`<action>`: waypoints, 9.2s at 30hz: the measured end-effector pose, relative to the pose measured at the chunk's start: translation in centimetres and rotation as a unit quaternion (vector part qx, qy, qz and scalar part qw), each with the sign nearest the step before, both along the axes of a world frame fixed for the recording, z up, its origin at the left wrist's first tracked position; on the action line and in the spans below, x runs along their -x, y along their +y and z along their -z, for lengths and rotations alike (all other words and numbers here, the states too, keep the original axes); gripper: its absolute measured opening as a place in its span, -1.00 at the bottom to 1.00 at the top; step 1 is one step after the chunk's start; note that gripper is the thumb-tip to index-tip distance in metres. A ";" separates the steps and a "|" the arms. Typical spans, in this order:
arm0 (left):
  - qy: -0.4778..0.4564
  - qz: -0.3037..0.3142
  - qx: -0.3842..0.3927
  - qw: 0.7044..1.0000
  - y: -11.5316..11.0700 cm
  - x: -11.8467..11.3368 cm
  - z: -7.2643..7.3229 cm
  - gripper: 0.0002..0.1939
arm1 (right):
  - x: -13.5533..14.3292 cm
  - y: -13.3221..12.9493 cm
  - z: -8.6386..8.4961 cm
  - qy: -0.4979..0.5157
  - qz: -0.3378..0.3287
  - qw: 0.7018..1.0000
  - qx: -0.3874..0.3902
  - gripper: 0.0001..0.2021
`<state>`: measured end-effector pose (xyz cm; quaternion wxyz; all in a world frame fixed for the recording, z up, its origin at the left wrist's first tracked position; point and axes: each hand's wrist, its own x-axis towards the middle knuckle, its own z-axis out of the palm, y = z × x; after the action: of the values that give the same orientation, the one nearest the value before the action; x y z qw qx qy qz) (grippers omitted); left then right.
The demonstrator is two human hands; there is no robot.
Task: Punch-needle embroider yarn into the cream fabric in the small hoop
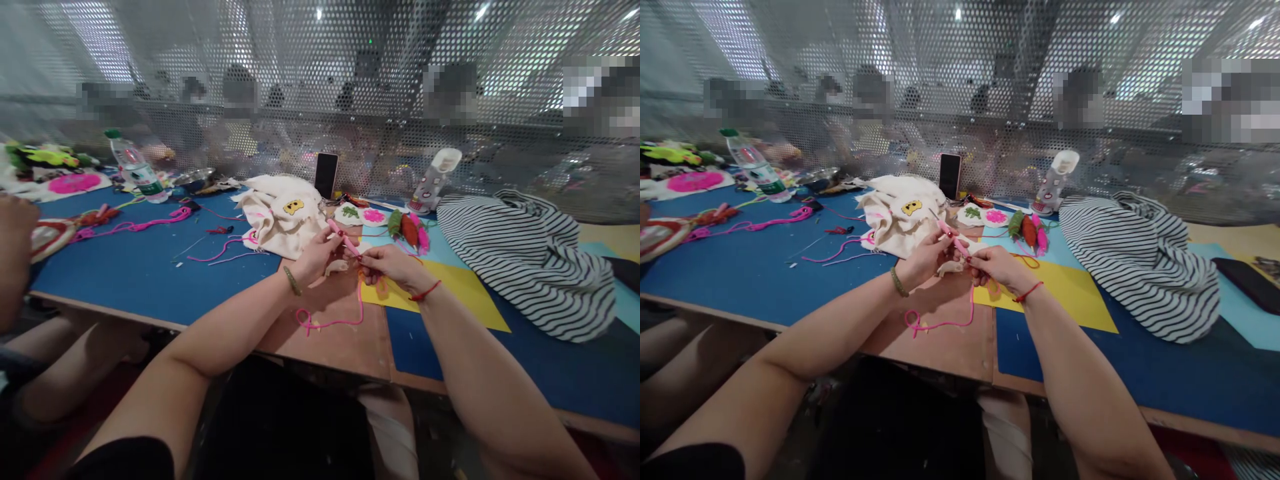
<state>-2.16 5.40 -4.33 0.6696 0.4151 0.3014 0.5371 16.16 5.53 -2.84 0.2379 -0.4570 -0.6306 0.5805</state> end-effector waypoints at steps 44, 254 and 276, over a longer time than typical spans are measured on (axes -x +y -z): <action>0.174 0.264 -0.024 0.948 -2.6 -0.5 -1.6 -0.68 | -2.9 1.9 -0.8 0.234 0.247 0.926 -0.161 -0.67; -0.154 -0.030 0.073 0.985 -1.2 0.0 -3.0 -0.79 | 2.0 -1.7 0.0 -0.002 -0.024 0.998 -0.065 -0.56; -0.154 -0.005 0.034 0.987 -0.7 0.7 -2.8 -0.84 | -0.1 -2.3 -2.4 -0.148 -0.163 0.971 -0.088 -0.60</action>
<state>-2.88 4.71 -1.50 0.7195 0.3027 0.2147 0.5871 16.24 3.23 -0.47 0.0834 -0.4057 -0.7735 0.4798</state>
